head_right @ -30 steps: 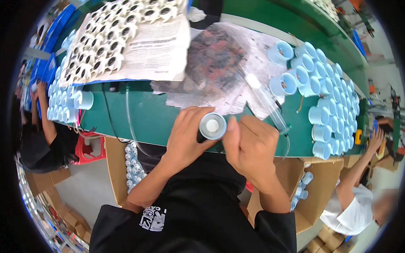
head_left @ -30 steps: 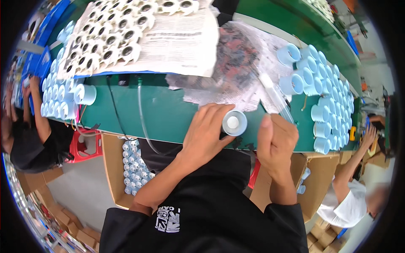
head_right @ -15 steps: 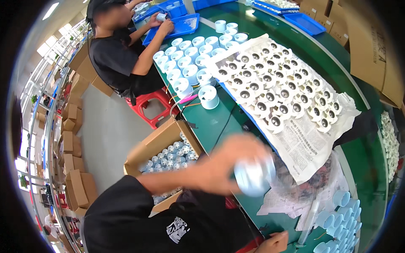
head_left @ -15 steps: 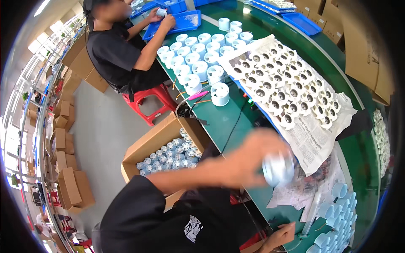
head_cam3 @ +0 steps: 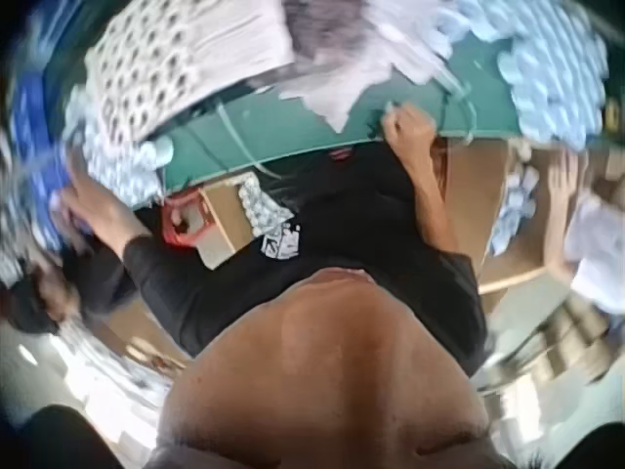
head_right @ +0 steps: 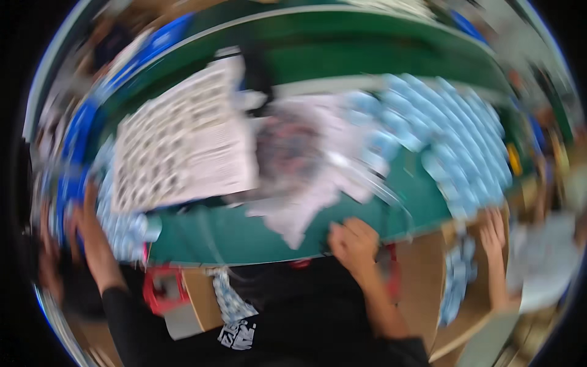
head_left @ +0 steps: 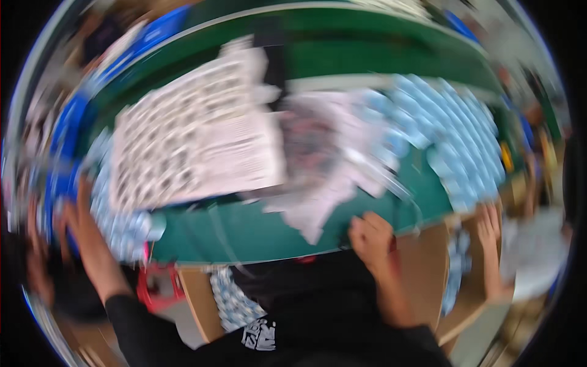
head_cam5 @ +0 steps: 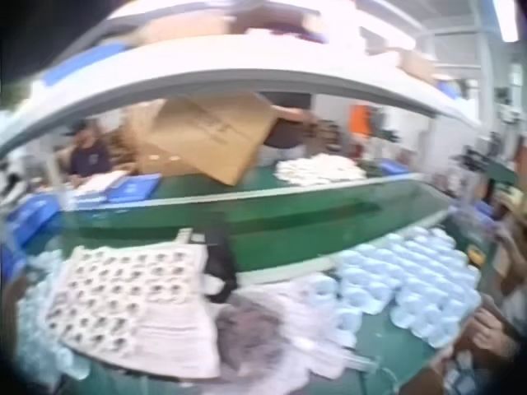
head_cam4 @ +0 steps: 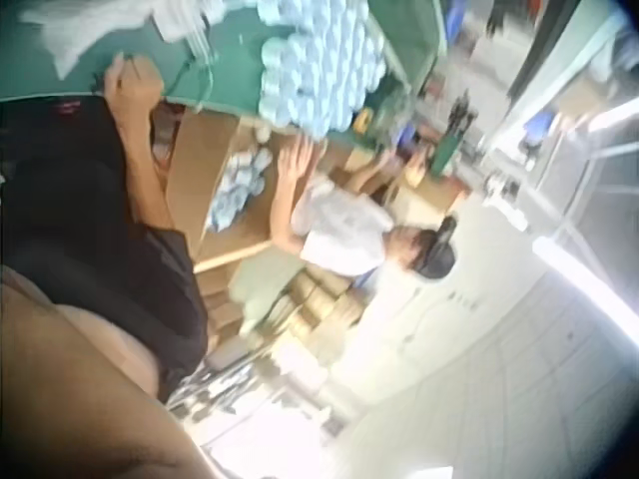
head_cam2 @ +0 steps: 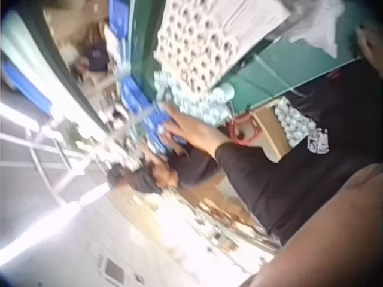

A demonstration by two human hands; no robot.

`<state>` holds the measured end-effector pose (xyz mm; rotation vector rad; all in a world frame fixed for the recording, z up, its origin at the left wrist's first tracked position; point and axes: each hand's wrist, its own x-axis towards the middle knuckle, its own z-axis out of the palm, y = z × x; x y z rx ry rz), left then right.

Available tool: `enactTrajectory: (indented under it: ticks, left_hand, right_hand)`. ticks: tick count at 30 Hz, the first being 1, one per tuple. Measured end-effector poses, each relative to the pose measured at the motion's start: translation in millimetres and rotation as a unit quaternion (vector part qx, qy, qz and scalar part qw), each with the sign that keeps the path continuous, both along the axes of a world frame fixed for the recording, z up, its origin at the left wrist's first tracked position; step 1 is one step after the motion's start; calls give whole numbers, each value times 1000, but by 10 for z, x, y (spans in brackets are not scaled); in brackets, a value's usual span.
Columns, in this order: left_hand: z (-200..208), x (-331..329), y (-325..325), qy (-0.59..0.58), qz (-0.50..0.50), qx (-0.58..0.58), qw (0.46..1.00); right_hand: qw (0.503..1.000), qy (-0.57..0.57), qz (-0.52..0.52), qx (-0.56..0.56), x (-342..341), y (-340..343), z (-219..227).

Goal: Assemble electronic fan components into plastic housings and apply a substance with a syringe at an assembly line.

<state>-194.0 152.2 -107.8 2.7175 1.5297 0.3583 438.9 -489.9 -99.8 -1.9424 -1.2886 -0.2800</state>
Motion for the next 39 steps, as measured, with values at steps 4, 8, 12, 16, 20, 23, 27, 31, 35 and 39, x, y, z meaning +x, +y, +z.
enactTrajectory:
  ticks: [4,8,12,16,20,23,27,31,35,39]
  left_hand:
    - [1165,347,840,16,159,-176,971]
    - [717,241,148,-37,-1,87,995]
    - [1292,2190,-1238,-297,-89,52,949]
    - [1530,3315,-3486,-335,-157,76,926]
    - [1129,4481,-4866,-347,-294,-156,877]
    - [1000,5314,-5549,-278,-382,-183,862]
    - [717,5816,-5648,-325,-395,-175,841]
    - [692,5902,-5255,-406,-356,-194,819]
    - [462,6256,-5199,-324,-471,-152,806]
    - [300,6262,-5178,-321,-466,-107,818]
  right_hand:
    - [995,56,5,84,94,-294,71]
    - [951,74,-297,37,390,-839,321]
    - [874,12,-476,-94,878,-1483,526]
    - [885,-29,-454,-104,1238,-1649,273]
    - [876,48,-479,25,846,-1359,579]
    - [943,107,-307,72,385,-846,663]
    - [916,364,-142,88,-50,-361,770]
    - [768,581,-45,266,-45,-409,594]
    - [727,653,-3,211,113,-479,135]
    - [684,688,64,234,328,-550,-151]
